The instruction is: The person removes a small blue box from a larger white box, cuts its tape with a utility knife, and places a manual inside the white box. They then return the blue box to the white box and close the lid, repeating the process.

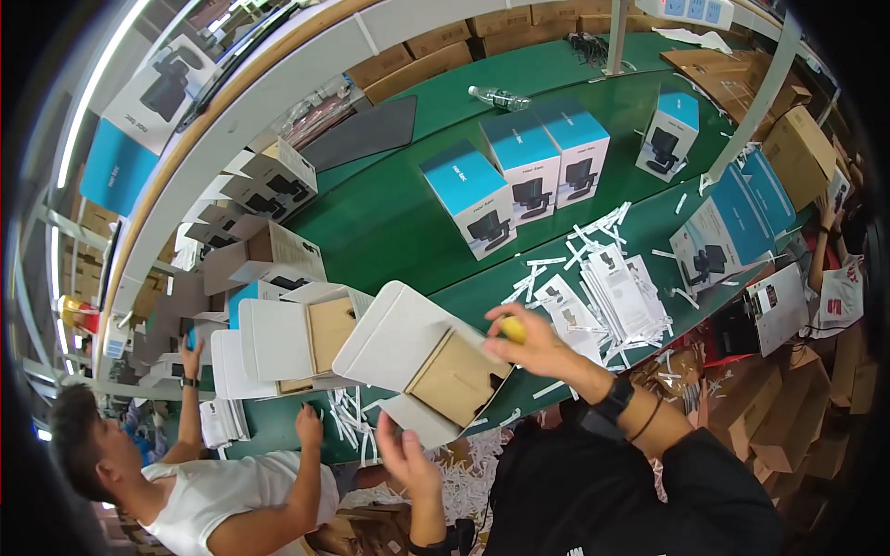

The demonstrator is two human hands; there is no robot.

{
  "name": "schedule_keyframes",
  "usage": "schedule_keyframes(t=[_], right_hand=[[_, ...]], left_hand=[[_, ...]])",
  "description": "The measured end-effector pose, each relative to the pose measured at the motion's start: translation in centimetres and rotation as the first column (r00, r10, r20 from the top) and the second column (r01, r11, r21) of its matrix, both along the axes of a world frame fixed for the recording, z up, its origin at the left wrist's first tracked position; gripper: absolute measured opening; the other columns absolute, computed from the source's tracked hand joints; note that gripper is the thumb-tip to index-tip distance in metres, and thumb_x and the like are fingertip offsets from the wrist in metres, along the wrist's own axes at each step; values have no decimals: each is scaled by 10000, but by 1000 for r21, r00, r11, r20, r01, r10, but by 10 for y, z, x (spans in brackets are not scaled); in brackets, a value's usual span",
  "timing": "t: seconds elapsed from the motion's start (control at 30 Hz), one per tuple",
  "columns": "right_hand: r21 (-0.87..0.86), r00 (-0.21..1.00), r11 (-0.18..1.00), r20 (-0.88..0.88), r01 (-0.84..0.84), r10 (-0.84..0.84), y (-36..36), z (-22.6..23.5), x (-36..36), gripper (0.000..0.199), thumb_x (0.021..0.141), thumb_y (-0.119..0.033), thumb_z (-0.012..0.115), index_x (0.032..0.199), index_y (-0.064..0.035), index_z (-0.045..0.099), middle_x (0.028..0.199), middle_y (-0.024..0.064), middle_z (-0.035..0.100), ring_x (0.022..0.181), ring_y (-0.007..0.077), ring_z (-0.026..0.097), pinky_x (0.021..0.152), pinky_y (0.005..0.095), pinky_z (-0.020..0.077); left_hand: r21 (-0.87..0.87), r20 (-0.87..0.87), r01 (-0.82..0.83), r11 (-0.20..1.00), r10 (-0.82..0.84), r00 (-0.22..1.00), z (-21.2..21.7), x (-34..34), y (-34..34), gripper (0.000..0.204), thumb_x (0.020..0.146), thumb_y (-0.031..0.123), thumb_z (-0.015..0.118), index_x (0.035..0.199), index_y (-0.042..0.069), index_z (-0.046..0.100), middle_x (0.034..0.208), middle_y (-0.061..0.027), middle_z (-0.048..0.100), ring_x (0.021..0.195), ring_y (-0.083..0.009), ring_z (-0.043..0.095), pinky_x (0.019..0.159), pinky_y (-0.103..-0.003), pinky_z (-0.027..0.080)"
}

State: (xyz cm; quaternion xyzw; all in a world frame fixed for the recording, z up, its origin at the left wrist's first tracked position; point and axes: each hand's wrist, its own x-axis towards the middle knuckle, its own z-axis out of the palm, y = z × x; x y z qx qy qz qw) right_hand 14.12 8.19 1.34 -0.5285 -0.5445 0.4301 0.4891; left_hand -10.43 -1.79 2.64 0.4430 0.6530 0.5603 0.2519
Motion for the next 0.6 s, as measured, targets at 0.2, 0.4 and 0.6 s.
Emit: schedule_keyframes(t=[0.2, 0.4, 0.6], right_hand=[[-150, 924, 951, 236, -272, 302, -45, -13, -2, 467, 940, -297, 680, 1271, -41, 473, 962, 186, 675, 926, 386, 683, 891, 429, 519], [-367, 841, 810, 119, -457, 528, -28, -1, 44, 347, 964, -280, 647, 1184, -25, 563, 961, 206, 683, 822, 378, 691, 746, 440, 531], [-298, 670, 773, 385, -560, 634, 3, 24, 56, 278, 946, -267, 591, 1018, -15, 682, 910, 209, 711, 856, 436, 674, 801, 489, 528]], left_hand=[[-580, -736, 185, 793, -608, 296, 32, 78, 21, 945, 831, 374, 781, 1528, -74, 328, 1585, -358, 262, 1466, -520, 287, 1177, -582, 267], [-353, -832, 410, 841, -483, 273, -12, 56, 23, 990, 755, 446, 825, 1500, -50, 401, 1568, -370, 303, 1442, -558, 311, 1143, -635, 297], [-302, -840, 431, 850, -451, 301, -15, 59, 27, 958, 741, 455, 836, 1481, -19, 455, 1542, -367, 355, 1423, -552, 351, 1126, -628, 329]])
